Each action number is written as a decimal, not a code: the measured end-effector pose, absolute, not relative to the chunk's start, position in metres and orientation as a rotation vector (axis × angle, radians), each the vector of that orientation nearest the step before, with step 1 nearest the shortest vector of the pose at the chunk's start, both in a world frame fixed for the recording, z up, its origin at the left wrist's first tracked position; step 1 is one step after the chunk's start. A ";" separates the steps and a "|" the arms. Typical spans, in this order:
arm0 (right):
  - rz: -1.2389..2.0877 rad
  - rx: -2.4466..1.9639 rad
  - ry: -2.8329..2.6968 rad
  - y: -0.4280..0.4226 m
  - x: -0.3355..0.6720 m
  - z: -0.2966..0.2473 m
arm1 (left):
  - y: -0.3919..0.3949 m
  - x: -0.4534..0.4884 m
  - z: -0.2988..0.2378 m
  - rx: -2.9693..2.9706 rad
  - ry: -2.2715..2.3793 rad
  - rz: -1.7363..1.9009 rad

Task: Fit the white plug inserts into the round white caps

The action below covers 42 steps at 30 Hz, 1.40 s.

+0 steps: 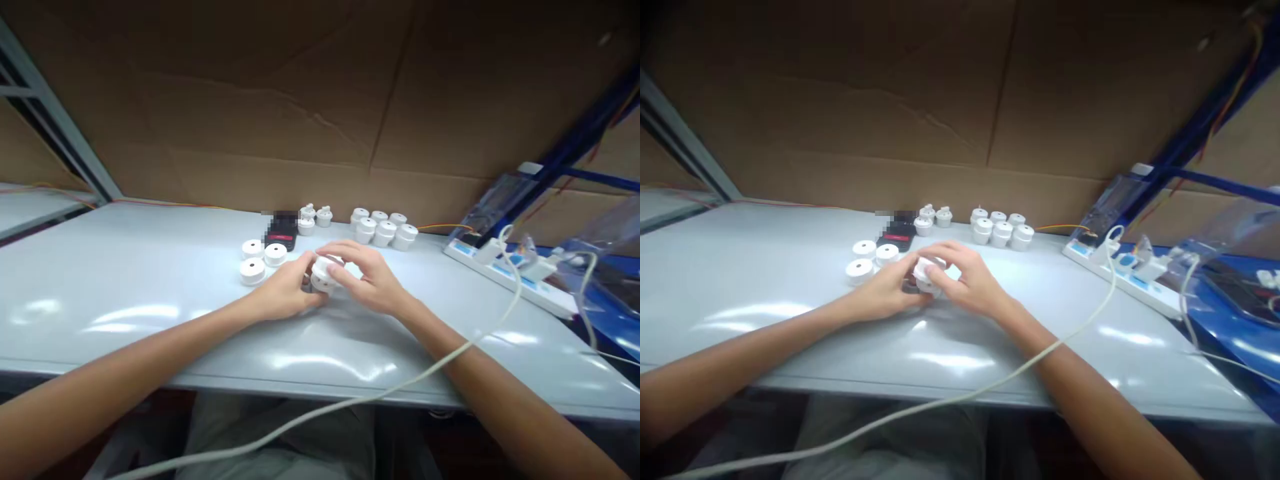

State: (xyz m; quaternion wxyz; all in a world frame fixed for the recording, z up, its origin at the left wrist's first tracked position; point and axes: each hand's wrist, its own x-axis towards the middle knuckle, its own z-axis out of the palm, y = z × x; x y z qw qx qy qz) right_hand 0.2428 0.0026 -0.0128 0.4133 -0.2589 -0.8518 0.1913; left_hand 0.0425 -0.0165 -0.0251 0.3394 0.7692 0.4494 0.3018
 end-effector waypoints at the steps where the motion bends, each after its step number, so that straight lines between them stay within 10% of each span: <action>1: 0.478 -0.631 -2.178 0.001 0.242 -0.014 | -0.015 0.041 -0.025 1.926 1.143 0.813; 13: 0.959 -0.732 -1.837 0.006 0.243 -0.012 | -0.016 0.034 -0.003 1.154 0.836 1.045; 42: 0.297 -0.616 -2.084 -0.007 0.237 -0.015 | -0.012 0.032 -0.004 1.107 1.030 0.922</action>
